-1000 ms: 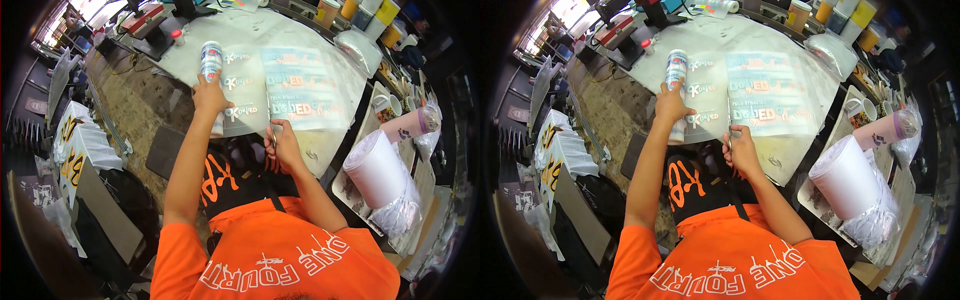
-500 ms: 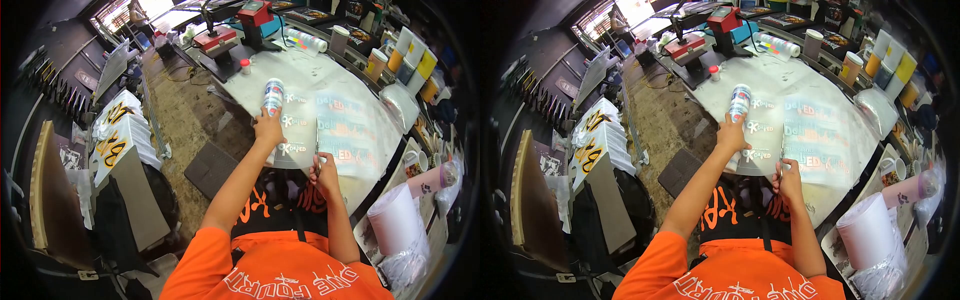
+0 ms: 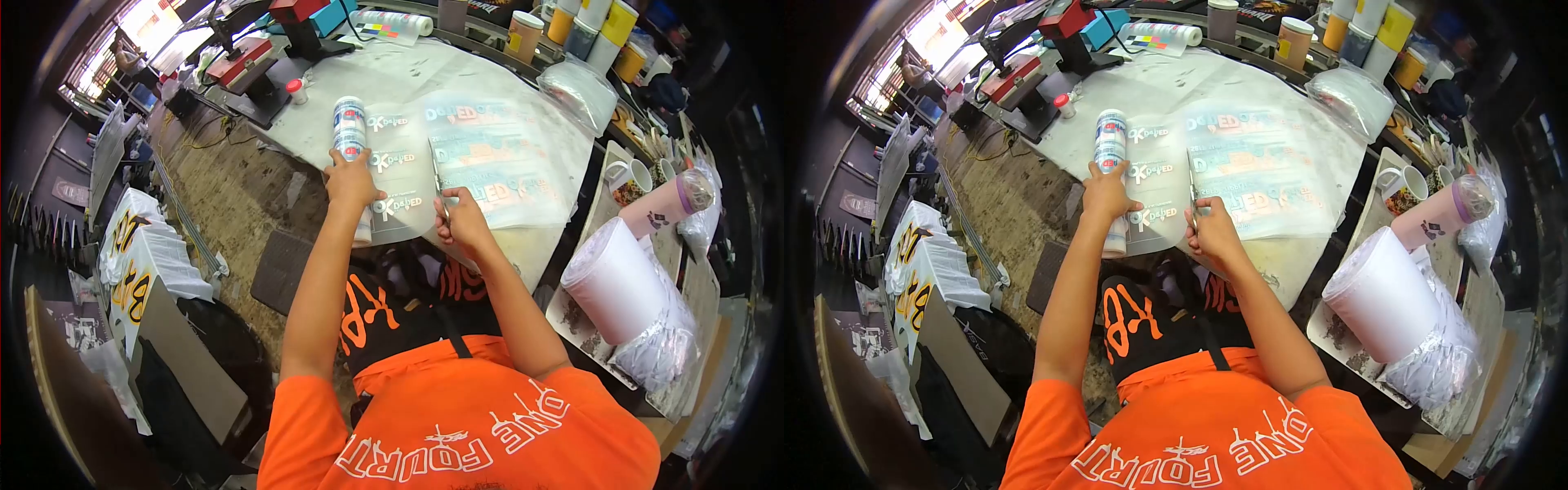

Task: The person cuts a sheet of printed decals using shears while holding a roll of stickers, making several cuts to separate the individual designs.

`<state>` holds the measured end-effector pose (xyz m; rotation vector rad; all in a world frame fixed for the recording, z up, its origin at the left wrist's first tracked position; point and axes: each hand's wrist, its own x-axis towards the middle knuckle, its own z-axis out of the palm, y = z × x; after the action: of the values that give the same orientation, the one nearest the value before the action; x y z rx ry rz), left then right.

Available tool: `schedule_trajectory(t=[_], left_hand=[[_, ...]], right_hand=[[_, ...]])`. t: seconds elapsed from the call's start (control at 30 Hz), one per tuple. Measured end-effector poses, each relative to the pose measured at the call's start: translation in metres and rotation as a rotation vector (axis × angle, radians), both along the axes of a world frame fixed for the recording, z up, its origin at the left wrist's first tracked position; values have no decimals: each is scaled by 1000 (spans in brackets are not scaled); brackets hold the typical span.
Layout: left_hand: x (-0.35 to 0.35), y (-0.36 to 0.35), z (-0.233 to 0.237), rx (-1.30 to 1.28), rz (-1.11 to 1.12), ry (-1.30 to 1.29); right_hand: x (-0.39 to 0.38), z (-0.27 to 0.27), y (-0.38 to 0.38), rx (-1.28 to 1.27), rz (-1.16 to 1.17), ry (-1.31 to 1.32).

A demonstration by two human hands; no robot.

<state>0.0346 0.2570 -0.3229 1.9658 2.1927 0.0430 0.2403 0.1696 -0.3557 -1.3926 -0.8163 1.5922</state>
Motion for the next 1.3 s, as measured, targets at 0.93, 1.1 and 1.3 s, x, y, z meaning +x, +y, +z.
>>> schedule_trajectory(t=[0.93,1.1,1.3], left_hand=[[-1,1,-3,-1,-13,12],[0,3,-3,-20,-9,8],[-1,1,-3,8,-19,14]], right_hand=[[7,2,47,-6,67,-27],[3,8,68,-26,-5,13],[0,10,65,14,16,-55]])
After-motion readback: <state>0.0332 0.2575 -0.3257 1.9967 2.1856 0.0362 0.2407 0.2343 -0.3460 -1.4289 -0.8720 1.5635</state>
